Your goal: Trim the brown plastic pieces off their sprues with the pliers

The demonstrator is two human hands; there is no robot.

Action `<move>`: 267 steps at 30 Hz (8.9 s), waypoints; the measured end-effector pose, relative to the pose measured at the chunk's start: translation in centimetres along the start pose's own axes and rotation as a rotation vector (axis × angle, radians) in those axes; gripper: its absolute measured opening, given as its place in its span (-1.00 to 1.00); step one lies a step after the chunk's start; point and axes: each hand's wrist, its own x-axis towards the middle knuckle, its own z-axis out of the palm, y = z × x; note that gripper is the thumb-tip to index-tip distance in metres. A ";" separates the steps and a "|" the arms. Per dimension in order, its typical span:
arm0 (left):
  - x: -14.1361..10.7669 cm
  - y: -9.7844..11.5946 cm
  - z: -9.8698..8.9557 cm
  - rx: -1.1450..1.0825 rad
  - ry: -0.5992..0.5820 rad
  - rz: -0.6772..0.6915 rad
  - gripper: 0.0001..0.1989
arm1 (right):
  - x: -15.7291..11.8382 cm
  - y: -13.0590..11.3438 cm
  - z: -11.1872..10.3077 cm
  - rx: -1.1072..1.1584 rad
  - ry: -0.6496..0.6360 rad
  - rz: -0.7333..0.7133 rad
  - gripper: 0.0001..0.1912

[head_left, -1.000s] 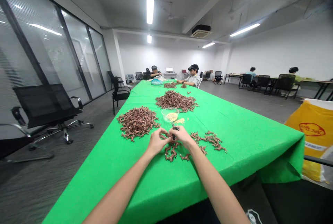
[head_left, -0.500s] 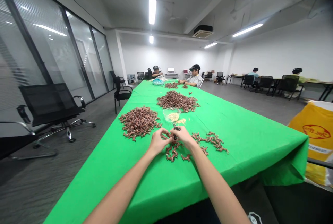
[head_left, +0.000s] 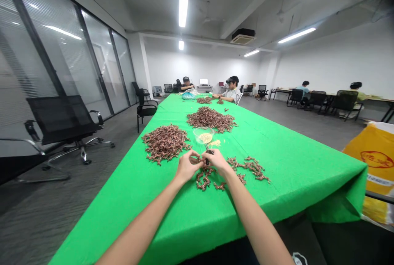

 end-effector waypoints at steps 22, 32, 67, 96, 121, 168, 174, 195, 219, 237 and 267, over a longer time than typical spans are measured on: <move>0.8 0.2 -0.2 -0.361 0.194 -0.074 -0.63 | 0.6 0.8 -0.4 -0.363 0.217 -0.249 -0.79; 0.4 1.6 0.2 -0.517 0.143 -0.205 -0.54 | 0.6 0.7 -0.3 -0.625 0.321 -0.447 -0.61; 0.1 1.5 0.2 -0.479 0.121 -0.239 -0.54 | 0.2 0.4 -0.1 -0.808 0.188 -0.490 -0.58; 0.3 0.9 0.4 -0.465 0.192 -0.199 -0.45 | 0.0 0.2 0.0 -0.838 0.197 -0.486 -0.66; 0.4 1.1 0.4 -0.421 0.207 -0.218 -0.54 | -0.1 0.1 -0.1 -0.884 0.188 -0.466 -0.66; 0.4 0.7 0.3 -0.373 0.150 -0.261 -0.51 | 0.5 0.9 -0.1 -0.782 0.207 -0.551 -0.77; 0.4 0.6 0.2 -0.375 0.144 -0.259 -0.51 | 0.5 1.0 0.1 -0.810 0.200 -0.532 -0.77; -0.1 1.4 0.3 -0.420 0.016 -0.355 -0.62 | 0.5 1.1 0.2 -0.820 0.239 -0.521 -0.79; -0.2 0.8 0.7 -0.430 -0.045 -0.341 -0.62 | 0.6 1.2 0.0 -0.841 0.244 -0.507 -0.82; -0.1 0.7 1.0 -0.438 -0.050 -0.349 -0.62 | 0.2 0.8 0.0 -0.869 0.241 -0.503 -0.83; -0.2 0.4 1.1 -0.433 -0.041 -0.352 -0.59 | 0.5 1.2 0.0 -0.894 0.233 -0.491 -0.83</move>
